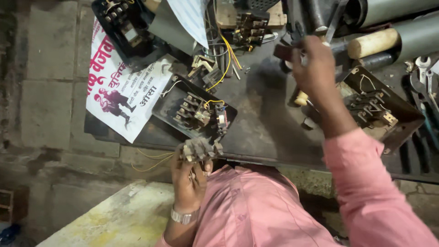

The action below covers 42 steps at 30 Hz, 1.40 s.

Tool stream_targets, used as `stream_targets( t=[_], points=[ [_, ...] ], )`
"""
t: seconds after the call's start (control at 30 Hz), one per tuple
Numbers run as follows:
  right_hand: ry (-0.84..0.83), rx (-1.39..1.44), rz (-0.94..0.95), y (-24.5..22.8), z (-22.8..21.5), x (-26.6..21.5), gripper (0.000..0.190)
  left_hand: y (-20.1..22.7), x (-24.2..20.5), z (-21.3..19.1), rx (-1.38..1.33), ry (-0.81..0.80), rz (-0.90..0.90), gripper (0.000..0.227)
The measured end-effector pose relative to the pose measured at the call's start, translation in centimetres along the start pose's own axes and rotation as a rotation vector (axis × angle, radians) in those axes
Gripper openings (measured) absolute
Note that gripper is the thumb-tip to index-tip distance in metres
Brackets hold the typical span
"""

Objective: The person uses a metal file to scrape and clean the internal contacts of a small electrical component. They then place the component down and pick up a larger, block-like electrical part, inspecting it by turning it over in their hands.

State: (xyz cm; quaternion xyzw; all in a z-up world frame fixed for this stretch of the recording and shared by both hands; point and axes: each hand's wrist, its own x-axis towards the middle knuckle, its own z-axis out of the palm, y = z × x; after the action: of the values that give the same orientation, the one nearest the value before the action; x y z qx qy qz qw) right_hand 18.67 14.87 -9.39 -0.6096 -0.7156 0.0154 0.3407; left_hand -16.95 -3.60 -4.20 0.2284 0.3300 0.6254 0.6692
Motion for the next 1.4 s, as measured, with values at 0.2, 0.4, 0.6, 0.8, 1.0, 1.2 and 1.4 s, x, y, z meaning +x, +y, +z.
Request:
stream_targets(
  t=[0.2,0.4,0.6,0.8,1.0,1.2,1.4],
  points=[
    [0.042,1.355,0.893,-4.3,-3.8,-5.4,0.006,-1.1,1.8,-0.5,-0.418,0.216,-0.283,0.024],
    [0.023,1.601,0.869,-8.0,-6.2,-10.1,0.021,-3.5,2.0,0.0,-0.435,-0.121,-0.286,0.023],
    [-0.012,1.758,0.929,-10.0,-8.6,-13.0,0.02,-5.8,2.2,2.8,-0.633,0.03,-0.401,0.02],
    [-0.112,1.599,0.814,-11.2,-11.1,-14.3,0.031,-7.7,0.9,5.2,-0.725,-0.091,-0.344,0.026],
    [-0.35,1.52,0.974,-10.7,-12.5,-15.8,0.048,-8.8,0.2,7.6,-0.637,0.003,-0.394,0.035],
    [-0.451,1.449,0.744,-9.5,-13.0,-17.6,0.014,-10.0,-0.6,10.3,-0.663,0.218,-0.387,0.034],
    [-0.57,0.972,0.108,-7.8,-14.4,-17.5,0.041,-12.0,-1.4,10.4,-0.63,0.074,-0.243,0.042]
  ],
)
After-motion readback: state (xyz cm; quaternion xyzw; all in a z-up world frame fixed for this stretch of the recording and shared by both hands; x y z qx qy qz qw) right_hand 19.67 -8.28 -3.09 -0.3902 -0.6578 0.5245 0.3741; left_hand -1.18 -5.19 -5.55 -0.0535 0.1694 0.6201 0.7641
